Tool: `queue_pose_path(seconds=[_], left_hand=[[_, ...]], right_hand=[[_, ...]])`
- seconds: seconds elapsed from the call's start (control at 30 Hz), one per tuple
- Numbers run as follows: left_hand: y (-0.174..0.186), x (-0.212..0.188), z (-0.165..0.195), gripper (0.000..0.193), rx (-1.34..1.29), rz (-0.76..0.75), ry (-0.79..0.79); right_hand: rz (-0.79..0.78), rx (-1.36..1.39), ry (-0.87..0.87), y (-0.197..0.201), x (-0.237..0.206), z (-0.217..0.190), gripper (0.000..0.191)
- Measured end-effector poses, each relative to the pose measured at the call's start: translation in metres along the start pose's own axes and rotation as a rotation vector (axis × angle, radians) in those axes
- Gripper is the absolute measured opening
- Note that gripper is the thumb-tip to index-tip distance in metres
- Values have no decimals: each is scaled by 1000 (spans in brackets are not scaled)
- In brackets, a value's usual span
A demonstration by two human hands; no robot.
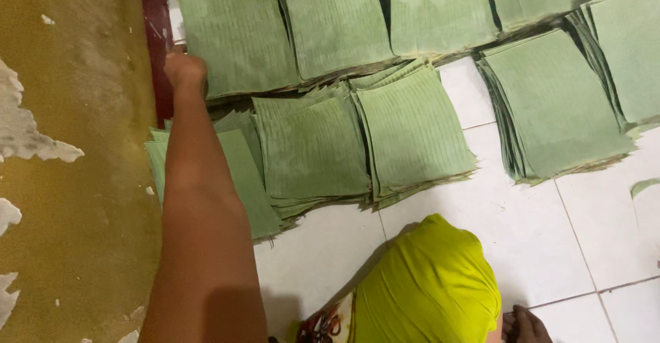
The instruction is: The person sits on a tiled floor surrounded by piles of cut green banana leaf sheets. They pick up individual leaf squares, align and square the edges, and stack them into neat piles, occasionally reaching to gather more sheets from surrounding piles.
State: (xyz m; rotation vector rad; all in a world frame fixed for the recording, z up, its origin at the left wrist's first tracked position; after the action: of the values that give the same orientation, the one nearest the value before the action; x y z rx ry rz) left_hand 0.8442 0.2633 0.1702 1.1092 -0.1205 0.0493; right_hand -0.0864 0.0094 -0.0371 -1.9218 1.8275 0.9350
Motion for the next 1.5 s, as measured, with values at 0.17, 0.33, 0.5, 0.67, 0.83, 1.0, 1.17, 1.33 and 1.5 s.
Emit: queue_pose_path(seconds=[0.17, 0.33, 0.5, 0.67, 0.83, 1.0, 1.17, 1.33, 1.5], left_hand=[[12, -15, 3, 37, 88, 14, 139], [28, -59, 68, 33, -88, 160, -266], [-4, -186, 169, 34, -533, -109, -501], [-31, -414, 290, 32, -1115, -825, -597], [-35, -652, 357, 26, -1207, -1324, -696], [-57, -860, 280, 22, -454, -1836, -1157], [-101, -925, 158, 34, 258, -1930, -1807], [-142, -942, 109, 49, 576, -2295, -1249], [-138, -972, 105, 62, 422, -2413, -995]], right_hand=[[23, 12, 13, -1, -17, -9, 40], [5, 99, 134, -11, -28, -6, 37], [40, -41, 476, -30, -75, -14, 29], [175, -283, 647, -29, -151, -41, 18], [343, -390, 693, 53, -209, -54, 20], [595, -488, 596, 208, -209, -32, 30], [612, -642, 567, 322, -162, -13, 50], [547, -796, 604, 351, -109, -23, 36], [436, -843, 76, 360, -80, -16, 53]])
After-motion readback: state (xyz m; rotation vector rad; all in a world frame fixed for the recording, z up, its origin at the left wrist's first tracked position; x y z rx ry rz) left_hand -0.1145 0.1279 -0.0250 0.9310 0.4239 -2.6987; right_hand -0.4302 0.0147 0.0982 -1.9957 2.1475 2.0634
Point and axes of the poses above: each hand's wrist, its own x-axis towards the middle knuckle, its own y-axis out of the back of the hand, z = x × y, the point moved 5 cm from there along x, towards the middle knuckle, and after that the axes turned 7 degrees about x, right-handed, at the moved point
